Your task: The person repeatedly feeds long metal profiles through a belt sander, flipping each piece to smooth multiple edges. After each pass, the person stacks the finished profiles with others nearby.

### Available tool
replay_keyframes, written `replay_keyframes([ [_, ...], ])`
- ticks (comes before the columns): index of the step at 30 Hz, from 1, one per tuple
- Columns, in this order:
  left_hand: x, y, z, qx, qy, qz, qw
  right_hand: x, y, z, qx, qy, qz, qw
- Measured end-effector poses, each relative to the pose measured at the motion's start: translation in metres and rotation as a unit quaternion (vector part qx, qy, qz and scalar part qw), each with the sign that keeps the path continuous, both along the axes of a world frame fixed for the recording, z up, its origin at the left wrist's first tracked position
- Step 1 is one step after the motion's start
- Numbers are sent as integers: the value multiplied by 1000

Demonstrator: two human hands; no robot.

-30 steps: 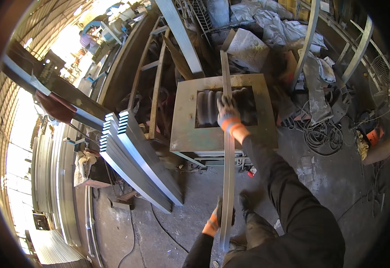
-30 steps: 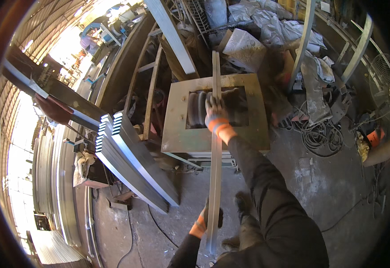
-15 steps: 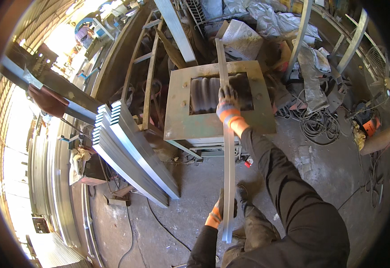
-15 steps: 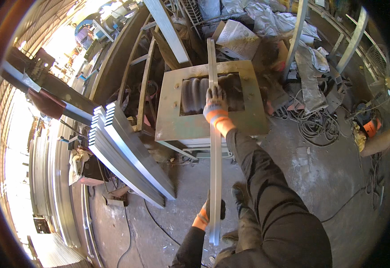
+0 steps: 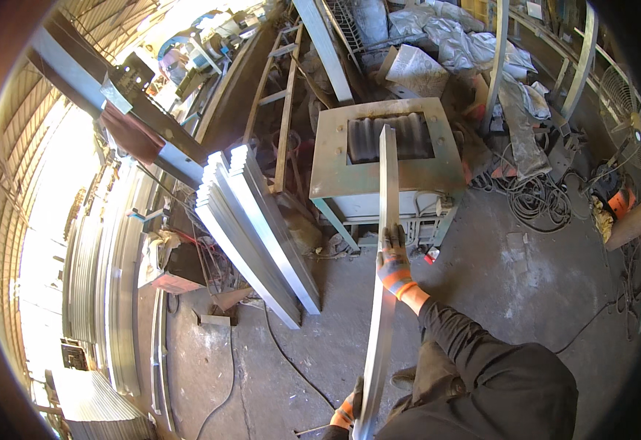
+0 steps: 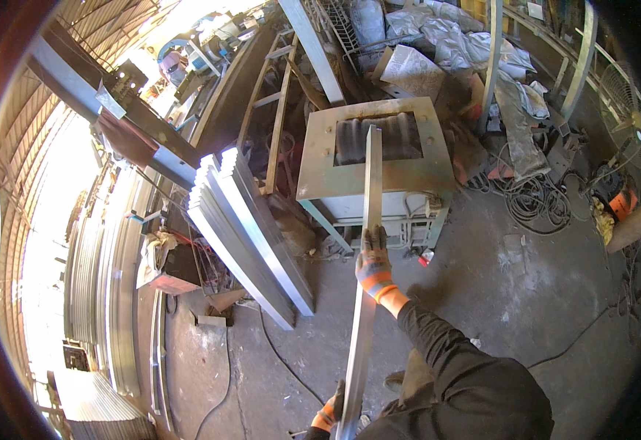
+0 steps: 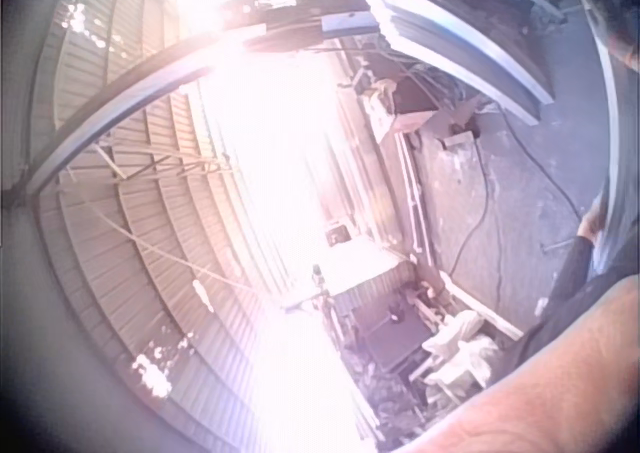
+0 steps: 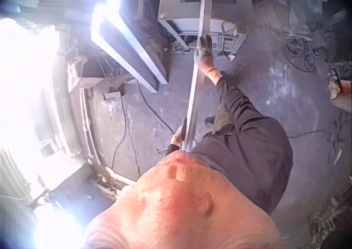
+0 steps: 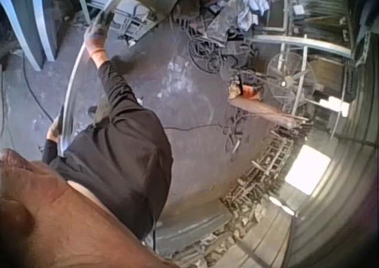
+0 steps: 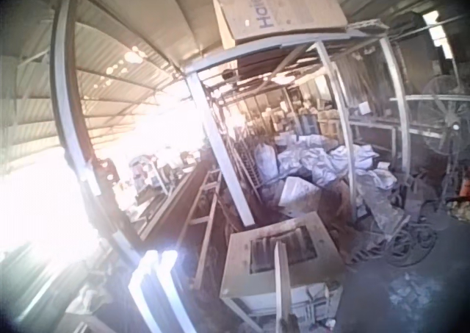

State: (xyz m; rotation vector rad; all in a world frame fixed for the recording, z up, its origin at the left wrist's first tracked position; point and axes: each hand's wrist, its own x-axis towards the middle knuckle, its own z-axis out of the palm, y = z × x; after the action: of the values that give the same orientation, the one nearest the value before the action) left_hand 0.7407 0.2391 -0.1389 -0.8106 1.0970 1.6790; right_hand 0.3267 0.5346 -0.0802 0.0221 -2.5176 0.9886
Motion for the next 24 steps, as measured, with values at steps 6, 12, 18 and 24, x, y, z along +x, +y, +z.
replay_keyframes([
  [6,-73,29,25,-195,244,-137,940,-64,64,-22,-163,-3,-2,987],
  [12,-286,136,31,-347,607,-330,634,-267,113,-16,217,-68,-39,973],
  [18,-514,246,21,-308,611,-220,695,-492,166,-4,309,-114,-106,938],
  [24,-578,274,-4,-203,441,-85,870,-535,198,-15,320,-67,-86,941],
])
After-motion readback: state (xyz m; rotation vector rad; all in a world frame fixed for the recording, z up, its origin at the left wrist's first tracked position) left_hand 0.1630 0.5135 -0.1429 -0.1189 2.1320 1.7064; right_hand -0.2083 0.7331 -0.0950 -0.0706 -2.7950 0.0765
